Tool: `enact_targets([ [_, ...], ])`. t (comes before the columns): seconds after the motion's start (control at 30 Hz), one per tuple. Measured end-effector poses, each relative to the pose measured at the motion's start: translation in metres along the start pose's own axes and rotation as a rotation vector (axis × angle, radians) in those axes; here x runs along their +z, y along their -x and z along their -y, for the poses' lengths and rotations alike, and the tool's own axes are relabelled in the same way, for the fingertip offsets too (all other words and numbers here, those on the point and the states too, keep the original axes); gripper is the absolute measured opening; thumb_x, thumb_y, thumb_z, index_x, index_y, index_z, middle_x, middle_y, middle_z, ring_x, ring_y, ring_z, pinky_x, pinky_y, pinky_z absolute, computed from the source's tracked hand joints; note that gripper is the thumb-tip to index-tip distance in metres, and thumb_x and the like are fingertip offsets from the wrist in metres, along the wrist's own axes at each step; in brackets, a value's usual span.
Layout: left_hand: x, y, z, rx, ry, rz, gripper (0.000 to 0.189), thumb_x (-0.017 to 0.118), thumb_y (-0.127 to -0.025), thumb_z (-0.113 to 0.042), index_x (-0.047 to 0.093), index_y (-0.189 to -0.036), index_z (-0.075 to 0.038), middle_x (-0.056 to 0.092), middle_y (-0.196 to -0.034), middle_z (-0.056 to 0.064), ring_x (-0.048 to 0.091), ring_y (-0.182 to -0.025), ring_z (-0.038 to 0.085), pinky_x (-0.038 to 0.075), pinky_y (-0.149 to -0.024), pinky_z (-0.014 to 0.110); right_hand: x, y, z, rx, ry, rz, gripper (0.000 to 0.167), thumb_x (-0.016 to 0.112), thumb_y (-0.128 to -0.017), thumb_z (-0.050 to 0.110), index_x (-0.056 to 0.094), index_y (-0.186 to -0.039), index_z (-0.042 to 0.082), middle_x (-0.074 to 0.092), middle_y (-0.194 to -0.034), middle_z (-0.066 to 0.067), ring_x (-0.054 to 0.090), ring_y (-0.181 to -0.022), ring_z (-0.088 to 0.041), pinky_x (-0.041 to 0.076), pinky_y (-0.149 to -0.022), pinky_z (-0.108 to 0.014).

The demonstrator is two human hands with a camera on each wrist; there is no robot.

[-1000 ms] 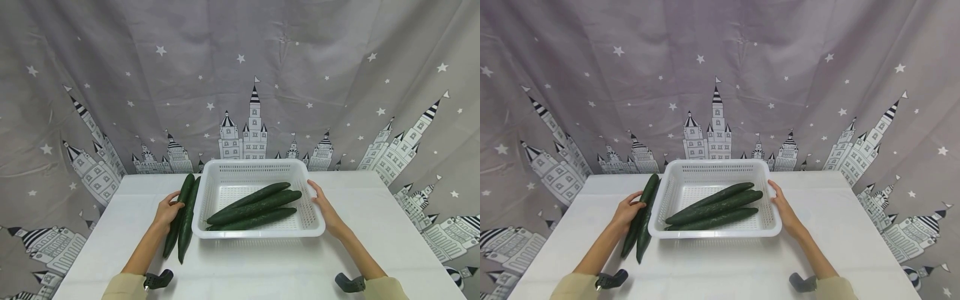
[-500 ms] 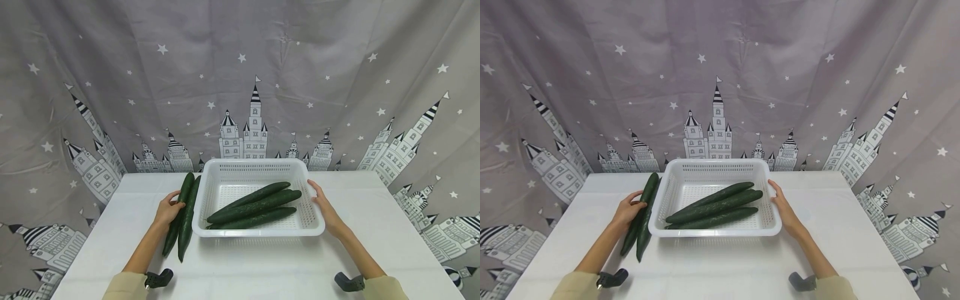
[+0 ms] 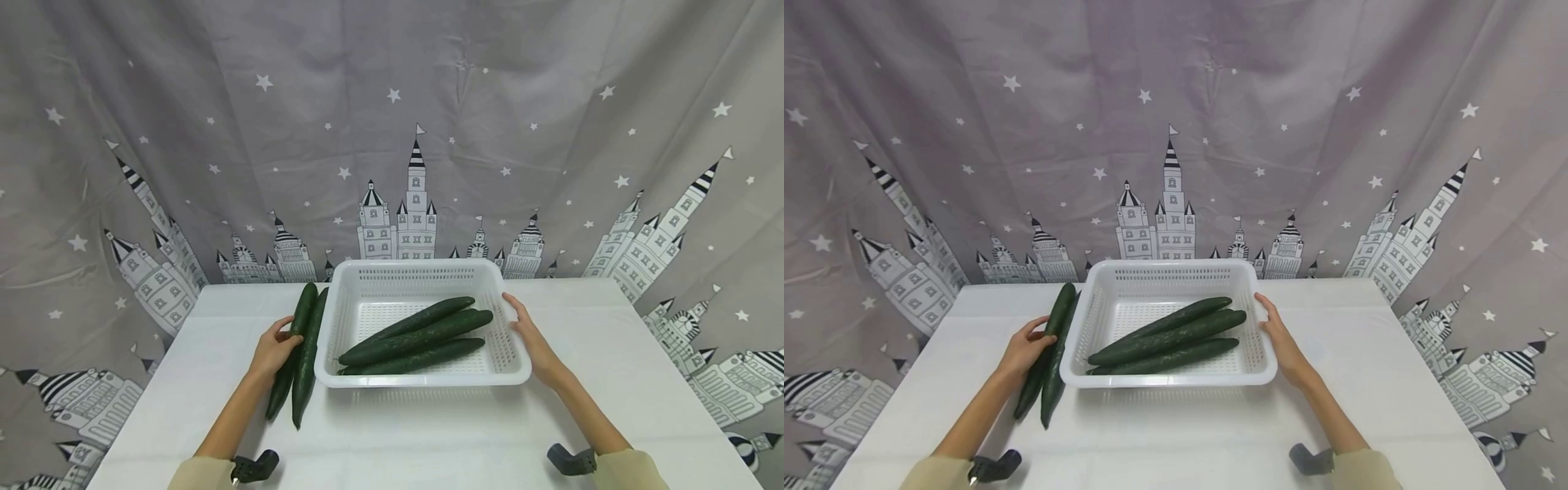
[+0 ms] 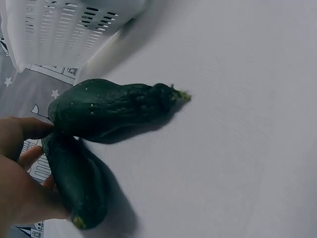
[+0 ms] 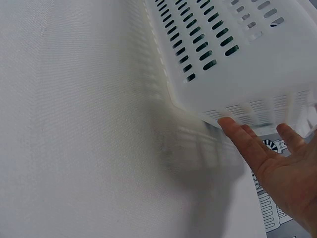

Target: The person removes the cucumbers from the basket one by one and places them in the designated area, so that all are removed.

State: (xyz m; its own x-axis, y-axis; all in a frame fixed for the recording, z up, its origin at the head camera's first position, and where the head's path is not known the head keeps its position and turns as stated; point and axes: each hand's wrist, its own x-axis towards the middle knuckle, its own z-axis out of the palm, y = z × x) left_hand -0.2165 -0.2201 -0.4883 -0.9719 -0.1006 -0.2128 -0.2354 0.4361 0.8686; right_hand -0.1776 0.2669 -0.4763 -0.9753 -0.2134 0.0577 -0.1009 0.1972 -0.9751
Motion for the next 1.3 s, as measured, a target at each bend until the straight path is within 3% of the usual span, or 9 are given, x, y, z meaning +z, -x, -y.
enact_targets([
  [0.37, -0.006, 0.012, 0.002, 0.014, -0.022, 0.003, 0.055, 0.053, -0.100, -0.013, 0.037, -0.152, -0.003, 0.041, -0.140, 0.031, 0.049, -0.124, 0.049, 0.048, -0.093, 0.058, 0.001, 0.000, 0.000, 0.008, 0.000, -0.001, 0.058, 0.025, -0.107, 0.023, 0.004, -0.161, 0.017, 0.006, -0.163, -0.024, 0.032, -0.135, -0.057, 0.046, -0.095, -0.059],
  [0.47, -0.008, 0.014, 0.000, 0.048, -0.070, -0.032, 0.054, 0.054, -0.099, -0.013, 0.040, -0.150, -0.003, 0.040, -0.142, 0.030, 0.045, -0.127, 0.048, 0.045, -0.096, 0.059, 0.001, 0.001, 0.000, 0.003, 0.006, -0.001, 0.058, 0.025, -0.107, 0.023, 0.005, -0.161, 0.017, 0.007, -0.163, -0.024, 0.032, -0.135, -0.056, 0.046, -0.096, -0.060],
  [0.6, -0.009, 0.018, -0.009, 0.153, -0.138, -0.113, 0.049, 0.055, -0.099, -0.011, 0.045, -0.146, -0.001, 0.044, -0.141, 0.027, 0.043, -0.128, 0.043, 0.041, -0.100, 0.057, 0.000, 0.001, 0.000, 0.003, 0.000, 0.001, 0.058, 0.025, -0.107, 0.022, 0.004, -0.161, 0.017, 0.007, -0.162, -0.024, 0.033, -0.135, -0.057, 0.046, -0.095, -0.059],
  [0.8, -0.001, 0.029, -0.038, 0.370, -0.118, -0.182, 0.040, 0.058, -0.098, -0.004, 0.053, -0.138, 0.001, 0.055, -0.130, 0.023, 0.052, -0.122, 0.039, 0.043, -0.101, 0.051, -0.002, 0.001, 0.000, 0.006, -0.002, -0.003, 0.059, 0.025, -0.106, 0.022, 0.003, -0.161, 0.018, 0.007, -0.162, -0.025, 0.032, -0.135, -0.057, 0.047, -0.095, -0.058],
  [0.97, 0.010, 0.037, -0.059, 0.505, -0.105, -0.147, 0.039, 0.061, -0.096, 0.001, 0.056, -0.134, 0.001, 0.058, -0.126, 0.021, 0.054, -0.117, 0.036, 0.046, -0.097, 0.050, -0.003, -0.001, 0.001, 0.019, -0.003, -0.004, 0.060, 0.025, -0.106, 0.022, 0.003, -0.161, 0.017, 0.005, -0.163, -0.024, 0.030, -0.136, -0.057, 0.045, -0.097, -0.059],
  [1.3, 0.033, 0.050, -0.083, 0.636, -0.144, -0.059, 0.041, 0.065, -0.092, 0.003, 0.059, -0.133, 0.000, 0.059, -0.126, 0.018, 0.057, -0.115, 0.033, 0.050, -0.095, 0.046, -0.002, -0.002, 0.002, 0.031, -0.012, 0.005, 0.060, 0.025, -0.106, 0.022, 0.003, -0.161, 0.017, 0.003, -0.163, -0.024, 0.029, -0.137, -0.057, 0.046, -0.097, -0.057],
])
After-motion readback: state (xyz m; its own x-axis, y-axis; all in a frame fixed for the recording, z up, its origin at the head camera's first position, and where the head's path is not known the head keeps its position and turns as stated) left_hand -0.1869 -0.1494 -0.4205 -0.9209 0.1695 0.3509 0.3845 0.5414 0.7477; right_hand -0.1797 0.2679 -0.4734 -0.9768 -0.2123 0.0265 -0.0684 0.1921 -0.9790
